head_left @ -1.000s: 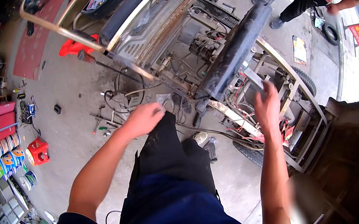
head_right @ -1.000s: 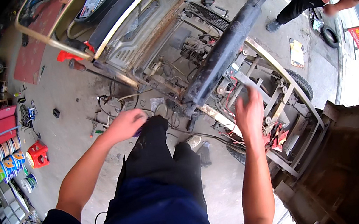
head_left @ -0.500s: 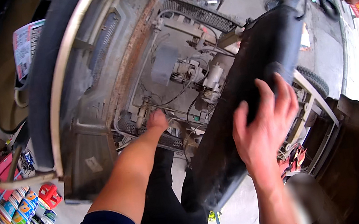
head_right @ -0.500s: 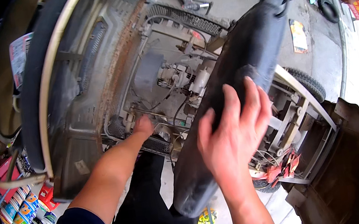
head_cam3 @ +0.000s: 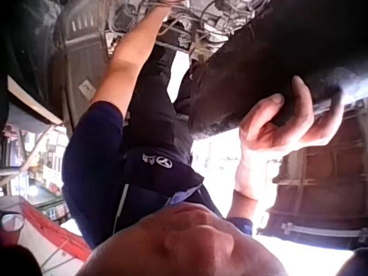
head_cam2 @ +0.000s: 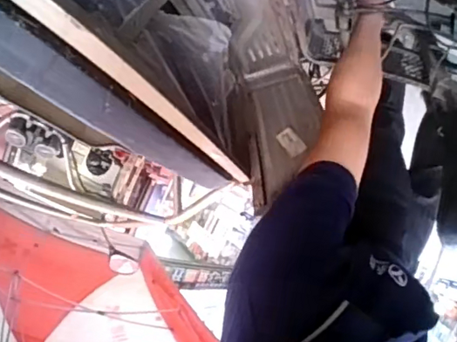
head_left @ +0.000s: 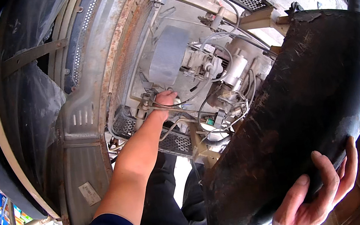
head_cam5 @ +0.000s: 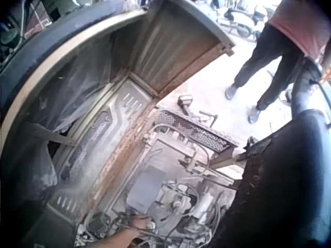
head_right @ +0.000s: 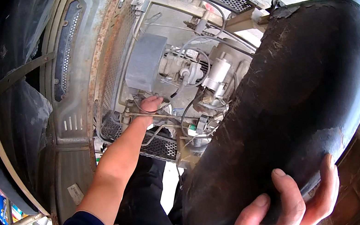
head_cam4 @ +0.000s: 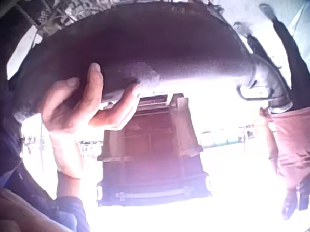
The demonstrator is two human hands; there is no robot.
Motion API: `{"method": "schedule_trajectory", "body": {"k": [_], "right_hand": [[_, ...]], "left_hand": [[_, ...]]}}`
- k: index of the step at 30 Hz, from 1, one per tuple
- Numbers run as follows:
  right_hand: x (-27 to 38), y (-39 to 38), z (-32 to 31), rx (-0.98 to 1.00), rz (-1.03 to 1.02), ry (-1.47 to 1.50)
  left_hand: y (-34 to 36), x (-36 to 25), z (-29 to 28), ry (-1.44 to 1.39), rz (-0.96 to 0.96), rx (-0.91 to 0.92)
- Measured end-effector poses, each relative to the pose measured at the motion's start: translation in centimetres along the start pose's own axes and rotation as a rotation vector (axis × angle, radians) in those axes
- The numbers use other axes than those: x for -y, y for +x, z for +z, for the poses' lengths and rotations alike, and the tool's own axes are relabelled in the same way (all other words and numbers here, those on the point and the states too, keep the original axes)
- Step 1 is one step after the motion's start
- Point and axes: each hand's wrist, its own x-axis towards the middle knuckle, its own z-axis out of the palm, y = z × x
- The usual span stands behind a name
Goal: The person works on the exposed wiring of a vehicle chassis in a workshop. They use a multimeter to test electrical connections and manipulate various wires within the frame. Another person is present in the background, also working on the vehicle.
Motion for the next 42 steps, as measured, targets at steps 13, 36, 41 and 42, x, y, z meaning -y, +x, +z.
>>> {"method": "schedule_trajectory", "body": {"k": [13,36,41,42], "right_hand": [[0.1,0.1,0.3,0.002,-0.006,0.056],[0.7,-1.9,1.2,-0.015,0.144,-0.102],[1.0,-1.8,1.1,-0.016,0.144,-0.131],[1.0,-1.9,1.1,-0.01,0.154,-0.133]], "left_hand": [[-0.6,-2.6,-0.4,-0.177,-0.077,0.045],[0.3,-1.0,0.7,0.567,0.468,-0.266],[0.7,-0.6,0.1,0.758,0.48,-0.25],[0.5,-1.0,0.1,0.728,0.433,-0.211]]}}
